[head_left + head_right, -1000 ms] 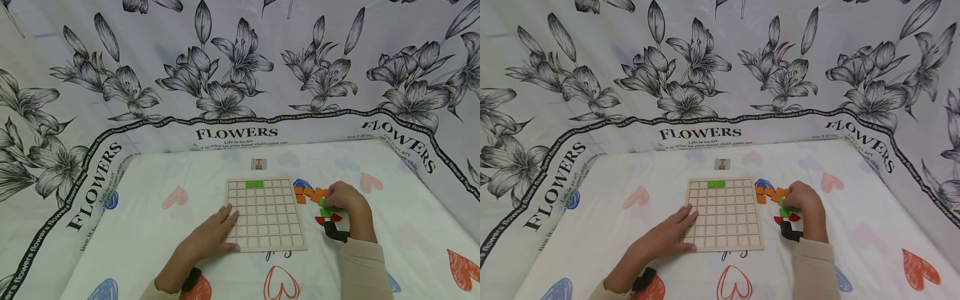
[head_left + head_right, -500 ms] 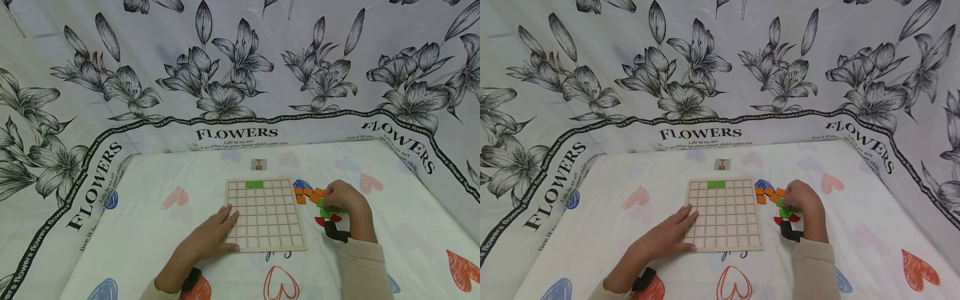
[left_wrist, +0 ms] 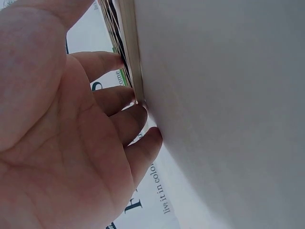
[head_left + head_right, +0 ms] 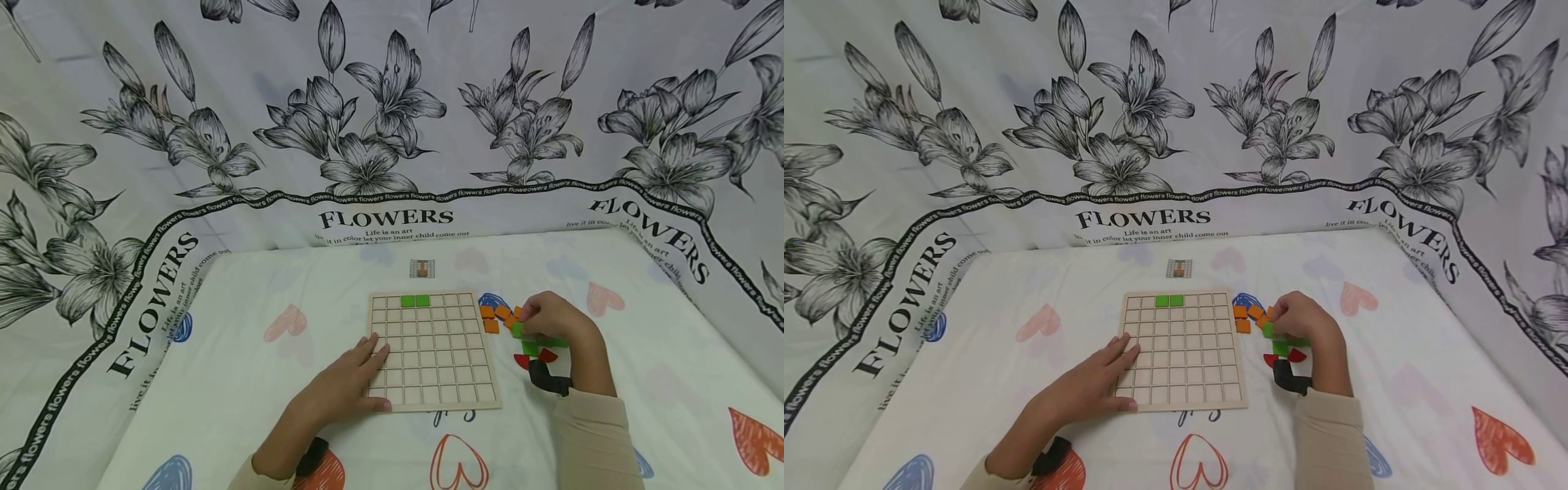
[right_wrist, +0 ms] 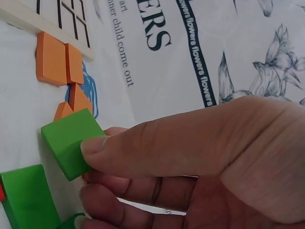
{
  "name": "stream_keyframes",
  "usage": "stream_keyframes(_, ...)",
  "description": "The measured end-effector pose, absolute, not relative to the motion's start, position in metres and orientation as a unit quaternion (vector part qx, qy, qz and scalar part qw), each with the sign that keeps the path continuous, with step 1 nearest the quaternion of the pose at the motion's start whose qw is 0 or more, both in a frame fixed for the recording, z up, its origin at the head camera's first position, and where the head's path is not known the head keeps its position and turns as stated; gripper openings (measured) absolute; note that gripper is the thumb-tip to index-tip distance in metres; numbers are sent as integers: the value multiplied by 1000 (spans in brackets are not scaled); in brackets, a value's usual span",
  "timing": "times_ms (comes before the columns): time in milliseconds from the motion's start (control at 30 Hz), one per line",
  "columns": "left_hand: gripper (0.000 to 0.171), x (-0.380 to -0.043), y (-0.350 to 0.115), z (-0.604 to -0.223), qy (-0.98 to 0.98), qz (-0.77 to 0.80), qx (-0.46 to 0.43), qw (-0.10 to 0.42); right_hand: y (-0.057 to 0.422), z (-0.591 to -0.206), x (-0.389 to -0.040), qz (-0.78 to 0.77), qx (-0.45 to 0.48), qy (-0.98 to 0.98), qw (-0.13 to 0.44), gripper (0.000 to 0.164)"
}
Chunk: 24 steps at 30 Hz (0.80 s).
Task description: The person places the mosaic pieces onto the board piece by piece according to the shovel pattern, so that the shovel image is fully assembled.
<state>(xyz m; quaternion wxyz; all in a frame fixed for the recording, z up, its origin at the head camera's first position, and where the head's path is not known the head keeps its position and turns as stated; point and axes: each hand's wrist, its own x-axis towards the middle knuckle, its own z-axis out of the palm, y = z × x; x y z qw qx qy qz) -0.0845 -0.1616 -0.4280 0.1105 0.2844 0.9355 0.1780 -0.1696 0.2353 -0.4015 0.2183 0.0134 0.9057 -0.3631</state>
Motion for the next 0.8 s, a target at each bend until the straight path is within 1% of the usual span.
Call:
stream_keyframes(267,92,-84,-162,-428,936,178,281,115,234,-402,-170,-388,-8,895,221,8)
stream_keyframes(600,93,-86,-162,-430,936,177,281,116,226,-404,-178,-426,-15,879,211,16)
stream_keyframes(800,93,-86,-162,-430,937,173,279,116,219,-405,-181,-434,-30,880,188,19)
